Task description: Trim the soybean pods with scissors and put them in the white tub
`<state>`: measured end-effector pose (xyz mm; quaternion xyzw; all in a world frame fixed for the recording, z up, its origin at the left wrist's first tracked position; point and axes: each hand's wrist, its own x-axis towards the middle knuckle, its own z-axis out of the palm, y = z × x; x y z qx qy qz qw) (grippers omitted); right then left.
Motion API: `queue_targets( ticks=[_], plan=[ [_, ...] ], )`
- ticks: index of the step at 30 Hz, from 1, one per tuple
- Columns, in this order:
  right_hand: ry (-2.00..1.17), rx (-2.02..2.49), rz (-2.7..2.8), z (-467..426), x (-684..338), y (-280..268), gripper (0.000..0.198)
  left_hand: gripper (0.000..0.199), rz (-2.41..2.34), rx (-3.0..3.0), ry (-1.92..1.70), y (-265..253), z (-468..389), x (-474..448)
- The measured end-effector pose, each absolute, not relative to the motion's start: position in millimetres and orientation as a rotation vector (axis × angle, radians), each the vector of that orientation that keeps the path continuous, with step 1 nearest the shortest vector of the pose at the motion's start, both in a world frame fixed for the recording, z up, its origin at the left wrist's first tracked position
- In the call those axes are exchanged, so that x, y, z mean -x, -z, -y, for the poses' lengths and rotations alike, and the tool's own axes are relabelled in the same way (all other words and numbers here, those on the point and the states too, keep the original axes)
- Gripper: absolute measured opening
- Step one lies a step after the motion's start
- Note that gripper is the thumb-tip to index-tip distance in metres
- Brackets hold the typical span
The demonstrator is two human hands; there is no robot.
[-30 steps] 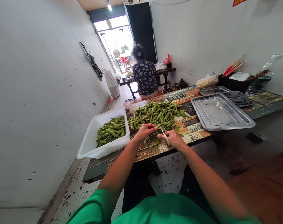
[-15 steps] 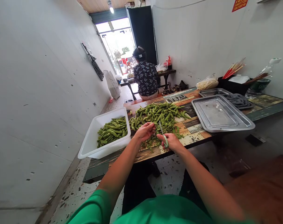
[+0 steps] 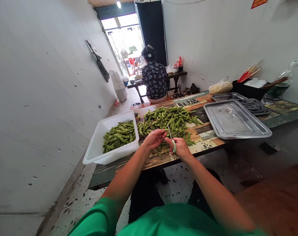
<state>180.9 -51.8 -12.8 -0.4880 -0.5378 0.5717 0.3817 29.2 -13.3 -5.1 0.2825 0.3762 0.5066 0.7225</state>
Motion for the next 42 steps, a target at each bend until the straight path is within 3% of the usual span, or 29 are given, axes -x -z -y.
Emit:
queue_targets(
  ticks=[6,9,12,16,21,29,42],
  plan=[
    [-1.480,1.287,1.257,51,-188,20,0.045,0.013,-1.006,-0.587,-1.320,4,5,-20],
    [-1.533,1.313,1.200,52,-194,20,0.048,0.005,-1.386,-0.907,-1.346,11,-3,-15],
    [-1.545,1.320,1.191,52,-196,21,0.050,0.008,-1.794,-1.484,-1.065,19,-10,-14],
    [-1.533,1.304,1.214,50,-197,25,0.049,0.014,-1.981,-1.890,-0.626,21,-20,-20],
    [-1.547,1.285,1.265,50,-201,29,0.045,0.016,-1.977,-1.992,-0.467,17,-28,-25],
    [-1.583,1.316,1.326,46,-204,20,0.045,0.018,-1.466,-1.370,-1.057,17,-15,-27],
    [-1.433,1.356,1.398,38,-205,19,0.043,0.026,-1.129,-1.180,-0.877,5,-5,-28]
  ],
)
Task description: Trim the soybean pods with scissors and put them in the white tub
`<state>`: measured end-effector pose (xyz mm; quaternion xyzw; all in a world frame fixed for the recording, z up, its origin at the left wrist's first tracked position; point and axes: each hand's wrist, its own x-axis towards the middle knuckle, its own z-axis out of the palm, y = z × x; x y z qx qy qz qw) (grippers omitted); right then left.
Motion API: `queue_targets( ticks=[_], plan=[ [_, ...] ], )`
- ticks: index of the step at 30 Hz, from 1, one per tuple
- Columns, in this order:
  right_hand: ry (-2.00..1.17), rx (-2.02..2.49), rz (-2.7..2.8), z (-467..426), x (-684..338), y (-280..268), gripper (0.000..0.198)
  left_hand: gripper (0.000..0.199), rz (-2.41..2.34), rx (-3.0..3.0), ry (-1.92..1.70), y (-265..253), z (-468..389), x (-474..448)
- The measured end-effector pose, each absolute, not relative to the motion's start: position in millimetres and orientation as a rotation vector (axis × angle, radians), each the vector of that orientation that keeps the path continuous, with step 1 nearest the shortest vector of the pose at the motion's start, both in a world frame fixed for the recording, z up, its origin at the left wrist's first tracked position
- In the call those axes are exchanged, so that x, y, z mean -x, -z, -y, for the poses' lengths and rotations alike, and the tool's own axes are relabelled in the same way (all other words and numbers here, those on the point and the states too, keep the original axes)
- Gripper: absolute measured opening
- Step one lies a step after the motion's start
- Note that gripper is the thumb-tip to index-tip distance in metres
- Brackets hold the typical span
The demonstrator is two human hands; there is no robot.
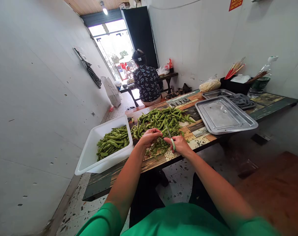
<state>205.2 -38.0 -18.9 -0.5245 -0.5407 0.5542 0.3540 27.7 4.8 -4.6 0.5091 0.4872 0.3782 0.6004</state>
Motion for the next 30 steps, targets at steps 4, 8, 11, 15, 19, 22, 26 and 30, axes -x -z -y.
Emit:
queue_targets(
  ticks=[4,8,11,15,19,22,26,30],
  plan=[
    [-1.318,1.363,1.480,40,-206,18,0.045,0.031,-1.149,-1.186,-0.853,7,-4,-29],
    [-1.258,1.365,1.512,42,-207,16,0.046,0.033,-1.146,-1.139,-0.873,8,-7,-29],
    [-1.325,1.368,1.452,44,-205,15,0.042,0.032,-1.047,-0.992,-0.934,7,-9,-27],
    [-1.513,1.366,1.383,47,-200,14,0.043,0.027,-0.969,-0.875,-0.989,5,-11,-27],
    [-1.536,1.311,1.350,47,-196,15,0.044,0.022,-0.959,-0.831,-1.046,4,-11,-29],
    [-1.538,1.327,1.325,47,-195,15,0.044,0.024,-0.954,-0.821,-1.096,3,-10,-31],
    [-1.556,1.348,1.333,47,-193,13,0.043,0.031,-0.920,-0.848,-1.095,3,-6,-37],
    [-1.531,1.317,1.345,46,-191,15,0.043,0.039,-0.935,-0.861,-1.071,3,-2,-41]
  ],
)
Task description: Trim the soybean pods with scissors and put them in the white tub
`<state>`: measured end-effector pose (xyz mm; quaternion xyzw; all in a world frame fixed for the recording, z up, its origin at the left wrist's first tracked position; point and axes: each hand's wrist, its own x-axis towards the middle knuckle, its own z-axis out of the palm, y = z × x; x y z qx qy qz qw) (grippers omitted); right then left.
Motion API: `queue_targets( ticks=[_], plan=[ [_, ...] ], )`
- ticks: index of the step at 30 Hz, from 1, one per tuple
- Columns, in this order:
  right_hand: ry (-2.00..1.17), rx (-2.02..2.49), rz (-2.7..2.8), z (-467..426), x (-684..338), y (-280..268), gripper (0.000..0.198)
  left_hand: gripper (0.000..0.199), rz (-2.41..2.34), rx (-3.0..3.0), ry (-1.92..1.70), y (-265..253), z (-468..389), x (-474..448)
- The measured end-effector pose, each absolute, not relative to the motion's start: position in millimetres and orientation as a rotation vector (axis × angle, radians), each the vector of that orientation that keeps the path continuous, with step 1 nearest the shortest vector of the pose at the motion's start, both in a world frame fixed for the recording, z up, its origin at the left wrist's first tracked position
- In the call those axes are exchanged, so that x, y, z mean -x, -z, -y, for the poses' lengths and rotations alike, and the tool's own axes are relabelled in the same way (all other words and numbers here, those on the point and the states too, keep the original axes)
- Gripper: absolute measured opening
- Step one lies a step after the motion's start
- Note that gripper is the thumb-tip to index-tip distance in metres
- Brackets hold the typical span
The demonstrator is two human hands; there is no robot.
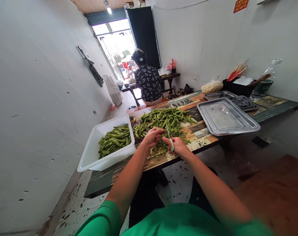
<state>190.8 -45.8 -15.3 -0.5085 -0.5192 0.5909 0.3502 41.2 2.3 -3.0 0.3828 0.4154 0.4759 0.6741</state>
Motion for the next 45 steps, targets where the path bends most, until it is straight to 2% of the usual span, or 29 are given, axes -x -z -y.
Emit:
queue_targets(
  ticks=[3,6,11,14,20,29,33,37,43,45],
  plan=[
    [-1.466,1.307,1.337,47,-190,17,0.043,0.038,-0.942,-0.861,-1.073,4,-3,-41],
    [-1.471,1.314,1.311,50,-191,17,0.043,0.029,-1.001,-0.795,-1.174,5,-8,-38],
    [-1.874,1.284,1.379,53,-201,11,0.043,0.012,-1.141,-0.666,-1.203,5,-14,-30],
    [-1.898,1.323,1.440,52,-209,7,0.043,0.008,-1.320,-0.912,-1.134,9,-15,-28],
    [-1.825,1.360,1.387,49,-217,11,0.042,0.023,-1.879,-1.831,-0.779,21,-14,-37],
    [-1.830,1.332,1.344,46,-217,22,0.041,0.027,-1.900,-2.037,-0.494,24,-15,-33],
    [-1.813,1.333,1.358,50,-215,17,0.043,0.023,-1.925,-1.967,-0.589,24,-18,-37],
    [-1.786,1.297,1.312,52,-215,14,0.043,0.018,-1.864,-1.710,-0.916,23,-22,-31],
    [-1.699,1.305,1.437,46,-213,5,0.048,0.024,-1.506,-1.340,-1.158,22,-16,-29],
    [-1.578,1.383,1.595,45,-211,1,0.051,0.025,-1.493,-1.293,-1.191,20,-13,-33]
  ],
)
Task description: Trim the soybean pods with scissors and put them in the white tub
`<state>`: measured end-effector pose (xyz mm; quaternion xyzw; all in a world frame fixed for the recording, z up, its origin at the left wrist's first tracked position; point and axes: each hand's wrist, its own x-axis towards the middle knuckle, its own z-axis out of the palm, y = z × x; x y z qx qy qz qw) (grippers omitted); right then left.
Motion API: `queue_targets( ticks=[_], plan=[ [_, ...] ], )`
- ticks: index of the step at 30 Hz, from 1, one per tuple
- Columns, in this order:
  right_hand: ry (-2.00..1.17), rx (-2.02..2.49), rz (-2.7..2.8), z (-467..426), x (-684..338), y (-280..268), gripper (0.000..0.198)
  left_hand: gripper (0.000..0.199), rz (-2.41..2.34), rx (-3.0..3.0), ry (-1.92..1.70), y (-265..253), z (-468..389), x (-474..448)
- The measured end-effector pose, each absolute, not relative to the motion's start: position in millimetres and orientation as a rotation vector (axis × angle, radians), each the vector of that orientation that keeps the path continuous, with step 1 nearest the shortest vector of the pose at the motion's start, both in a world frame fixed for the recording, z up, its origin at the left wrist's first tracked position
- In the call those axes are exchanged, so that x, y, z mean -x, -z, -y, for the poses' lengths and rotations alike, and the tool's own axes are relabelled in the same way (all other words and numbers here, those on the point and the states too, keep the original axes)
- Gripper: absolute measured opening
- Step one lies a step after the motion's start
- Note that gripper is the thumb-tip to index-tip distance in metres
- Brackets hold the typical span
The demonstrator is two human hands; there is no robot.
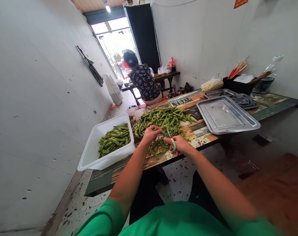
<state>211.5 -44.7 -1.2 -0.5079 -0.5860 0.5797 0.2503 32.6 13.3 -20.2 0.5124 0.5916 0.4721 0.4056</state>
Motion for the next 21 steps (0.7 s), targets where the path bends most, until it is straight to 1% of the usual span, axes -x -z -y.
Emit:
queue_targets(
  ticks=[2,5,6,8,11,14,17,21],
  plan=[
    [-1.280,1.529,1.838,44,-211,-2,0.054,0.026,-1.495,-1.248,-1.241,19,-12,-36],
    [-0.682,1.768,2.124,45,-210,-4,0.056,0.028,-1.487,-1.214,-1.315,17,-11,-39],
    [-0.541,1.830,2.169,46,-210,-4,0.057,0.028,-1.481,-1.220,-1.324,17,-11,-40],
    [-0.383,1.921,2.206,48,-208,-4,0.058,0.027,-1.474,-1.252,-1.322,17,-10,-41],
    [-0.245,1.955,2.230,51,-205,-1,0.058,0.024,-1.506,-1.306,-1.316,18,-9,-43],
    [-0.186,1.950,2.234,51,-202,2,0.057,0.019,-1.545,-1.388,-1.325,19,-7,-47],
    [-0.223,1.918,2.210,51,-199,4,0.055,0.017,-1.562,-1.552,-1.362,19,-4,-52],
    [-0.396,1.832,2.143,52,-199,2,0.053,0.012,-1.516,-1.925,-1.454,23,-5,-54]
  ],
)
